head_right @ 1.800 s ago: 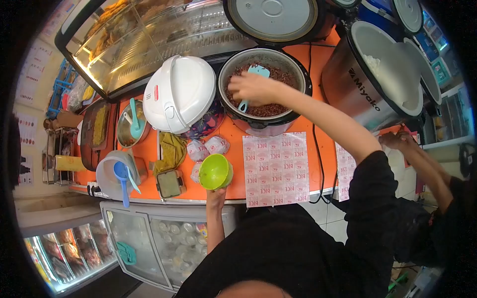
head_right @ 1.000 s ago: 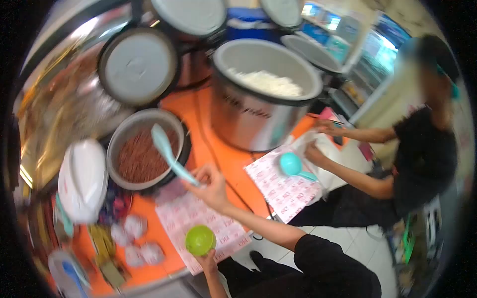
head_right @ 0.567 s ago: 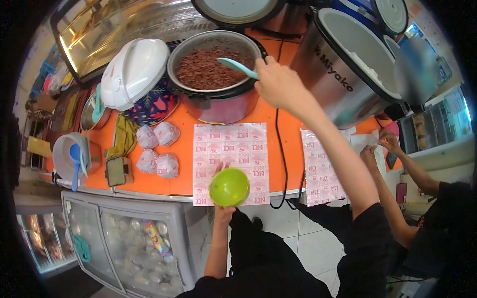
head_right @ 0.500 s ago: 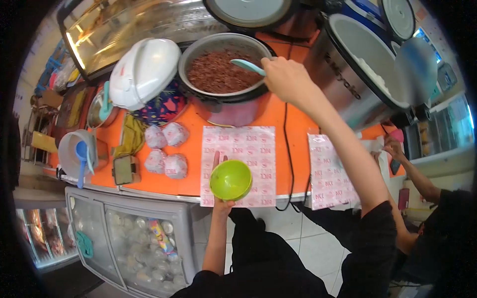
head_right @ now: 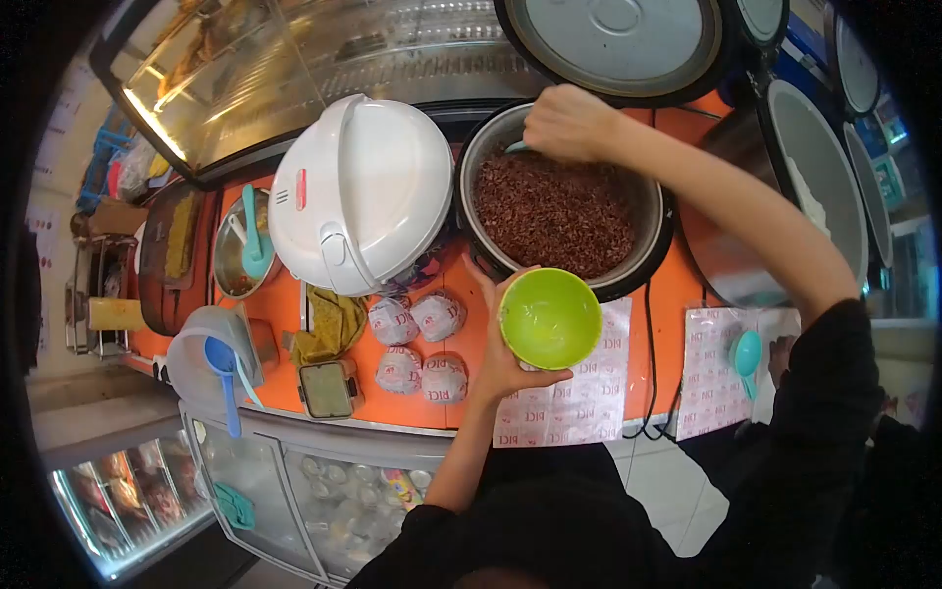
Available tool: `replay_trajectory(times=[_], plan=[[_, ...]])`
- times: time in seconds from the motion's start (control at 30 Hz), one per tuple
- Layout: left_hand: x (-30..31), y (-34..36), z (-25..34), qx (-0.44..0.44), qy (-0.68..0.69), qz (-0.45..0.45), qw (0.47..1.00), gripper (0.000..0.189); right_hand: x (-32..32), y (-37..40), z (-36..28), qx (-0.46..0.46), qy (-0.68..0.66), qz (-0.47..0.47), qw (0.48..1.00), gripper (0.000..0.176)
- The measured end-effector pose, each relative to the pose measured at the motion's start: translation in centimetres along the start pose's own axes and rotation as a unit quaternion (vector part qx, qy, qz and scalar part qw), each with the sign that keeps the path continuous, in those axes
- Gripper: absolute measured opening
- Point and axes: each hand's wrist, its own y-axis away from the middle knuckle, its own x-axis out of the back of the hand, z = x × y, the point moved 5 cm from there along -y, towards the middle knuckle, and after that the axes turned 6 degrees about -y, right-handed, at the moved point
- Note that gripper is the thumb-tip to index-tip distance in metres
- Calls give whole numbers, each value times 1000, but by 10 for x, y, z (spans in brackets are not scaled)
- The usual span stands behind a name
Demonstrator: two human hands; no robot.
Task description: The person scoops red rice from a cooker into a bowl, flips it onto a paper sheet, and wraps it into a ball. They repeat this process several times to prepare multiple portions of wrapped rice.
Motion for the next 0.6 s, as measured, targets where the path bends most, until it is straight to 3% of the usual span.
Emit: replay_trajectory(times=[0.13, 0.23, 0.3, 0.4, 0.47, 0.5, 0.57, 0.6], plan=[[-3, -1, 0, -1, 15, 22, 1000, 98, 8, 30, -35, -24, 2, -19, 1000, 11], [-2, -2, 4, -35, -25, 35, 998, 97, 25, 63, -81, -8, -34, 27, 999, 7], [-4, 1, 2, -2, 23, 28, 999, 97, 26, 70, -87, -13, -22, 34, 999, 8], [-4, 0, -1, 27, 63, 20, 997, 102, 33, 49, -38, -72, -45, 3, 996, 8], [-7, 2, 0, 44, 55, 11, 997, 107, 26, 27, -3, -83, 22, 94, 992, 12], [-9, 0, 2, 51, 72, 11, 996, 107, -1, 18, 7, -63, 15, 65, 996, 10], [-9, -3, 2, 59, 82, 2, 995, 107, -19, 15, 8, -117, -40, 17, 992, 13], [-9, -6, 2, 35, 22, -17, 999, 105, -23, 22, 5, -123, -42, 20, 991, 13]])
